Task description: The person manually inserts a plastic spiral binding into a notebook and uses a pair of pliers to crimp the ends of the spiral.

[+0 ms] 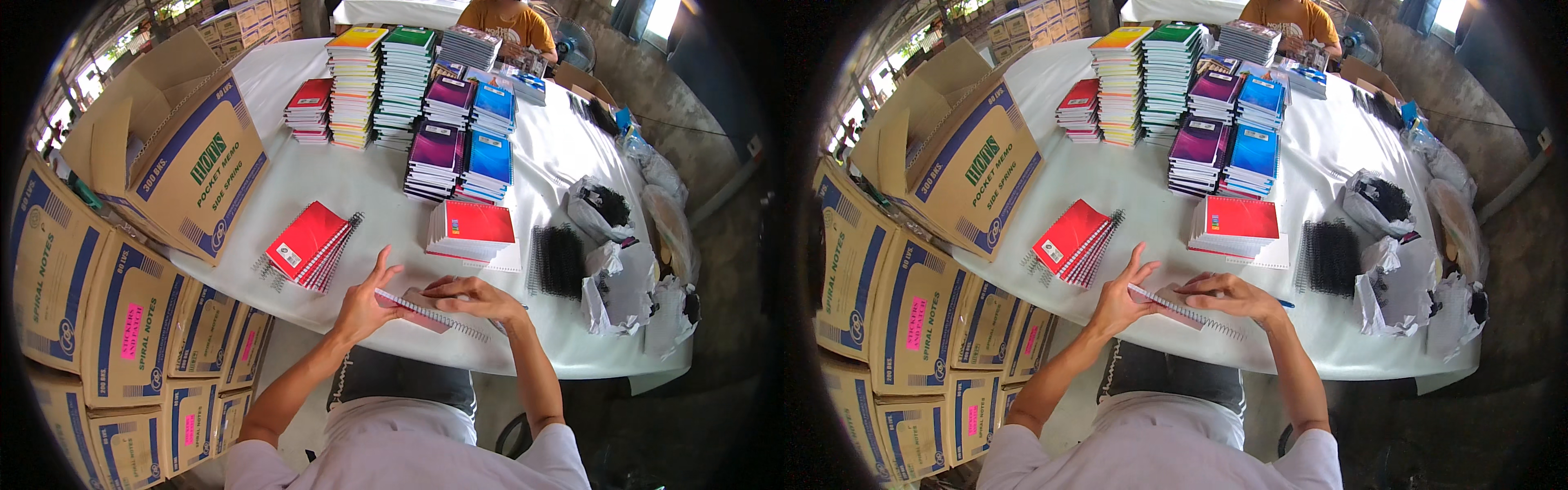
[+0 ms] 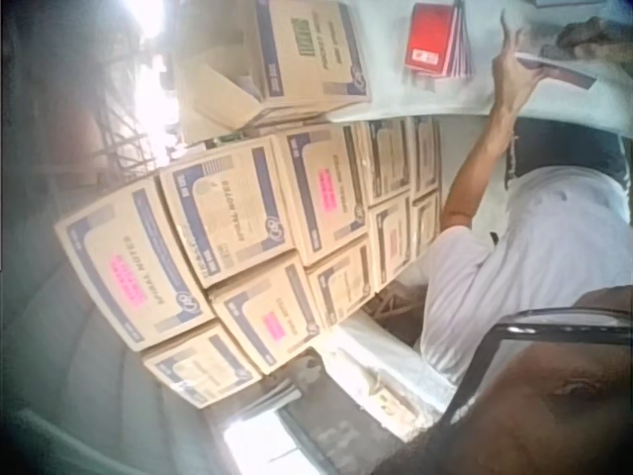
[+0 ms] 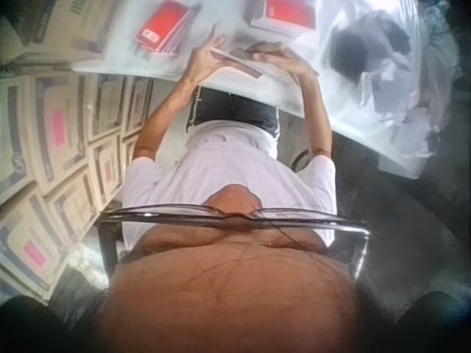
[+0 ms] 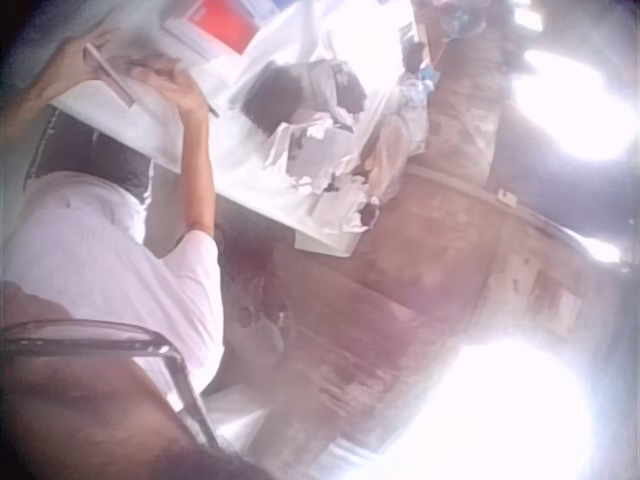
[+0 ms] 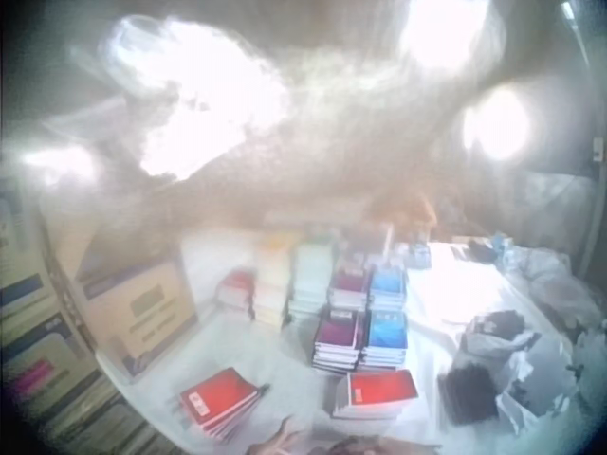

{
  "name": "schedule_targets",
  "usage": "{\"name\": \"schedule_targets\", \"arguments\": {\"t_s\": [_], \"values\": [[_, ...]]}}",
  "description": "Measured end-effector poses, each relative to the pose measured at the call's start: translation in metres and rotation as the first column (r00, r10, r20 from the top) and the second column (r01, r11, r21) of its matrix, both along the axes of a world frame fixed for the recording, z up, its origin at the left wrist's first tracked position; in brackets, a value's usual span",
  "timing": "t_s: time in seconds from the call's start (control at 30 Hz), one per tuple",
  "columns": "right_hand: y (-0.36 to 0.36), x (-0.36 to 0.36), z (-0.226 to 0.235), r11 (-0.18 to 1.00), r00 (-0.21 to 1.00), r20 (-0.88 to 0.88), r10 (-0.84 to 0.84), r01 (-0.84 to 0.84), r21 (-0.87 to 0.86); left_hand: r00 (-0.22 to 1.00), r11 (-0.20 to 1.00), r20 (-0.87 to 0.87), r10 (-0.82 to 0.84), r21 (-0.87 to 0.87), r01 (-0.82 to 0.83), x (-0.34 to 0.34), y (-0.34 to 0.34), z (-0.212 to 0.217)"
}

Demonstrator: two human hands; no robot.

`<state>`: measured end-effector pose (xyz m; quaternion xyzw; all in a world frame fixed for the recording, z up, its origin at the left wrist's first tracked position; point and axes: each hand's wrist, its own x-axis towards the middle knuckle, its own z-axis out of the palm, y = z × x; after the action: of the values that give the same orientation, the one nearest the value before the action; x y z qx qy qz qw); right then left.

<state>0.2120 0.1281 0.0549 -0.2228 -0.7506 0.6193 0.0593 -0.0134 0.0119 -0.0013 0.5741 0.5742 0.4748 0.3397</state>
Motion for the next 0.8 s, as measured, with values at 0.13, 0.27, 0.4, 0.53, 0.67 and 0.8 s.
{"name": "schedule_targets", "arguments": {"t_s": [0.13,0.27,0.4,0.53,0.67,0.8], "values": [[0.003,0.011,-0.006,0.968,0.984,-0.154,-0.089,0.049,-0.246,0.998,1.000,0.058,0.005,-0.002,-0.005,0.002,0.001,-0.007],[0.006,-0.003,0.000,0.995,0.999,-0.021,-0.037,0.035,-0.091,0.997,0.999,0.078,0.015,-0.031,-0.012,0.002,0.003,-0.008],[0.001,-0.006,0.008,0.998,0.998,-0.068,0.019,-0.023,-0.066,0.993,1.000,0.116,0.023,0.018,-0.025,0.001,0.000,-0.022],[0.003,-0.003,-0.006,0.926,0.973,-0.150,-0.174,0.110,-0.360,0.978,0.999,0.206,-0.017,0.042,0.009,0.001,0.005,-0.024],[-0.002,-0.017,0.013,0.994,0.997,0.011,-0.073,0.074,-0.078,0.954,0.999,0.297,-0.032,-0.008,0.036,-0.002,0.004,-0.023],[-0.004,-0.001,0.010,0.977,0.977,0.033,-0.213,0.213,-0.006,0.931,0.986,0.336,-0.145,-0.034,0.166,-0.016,0.000,-0.033]]}}
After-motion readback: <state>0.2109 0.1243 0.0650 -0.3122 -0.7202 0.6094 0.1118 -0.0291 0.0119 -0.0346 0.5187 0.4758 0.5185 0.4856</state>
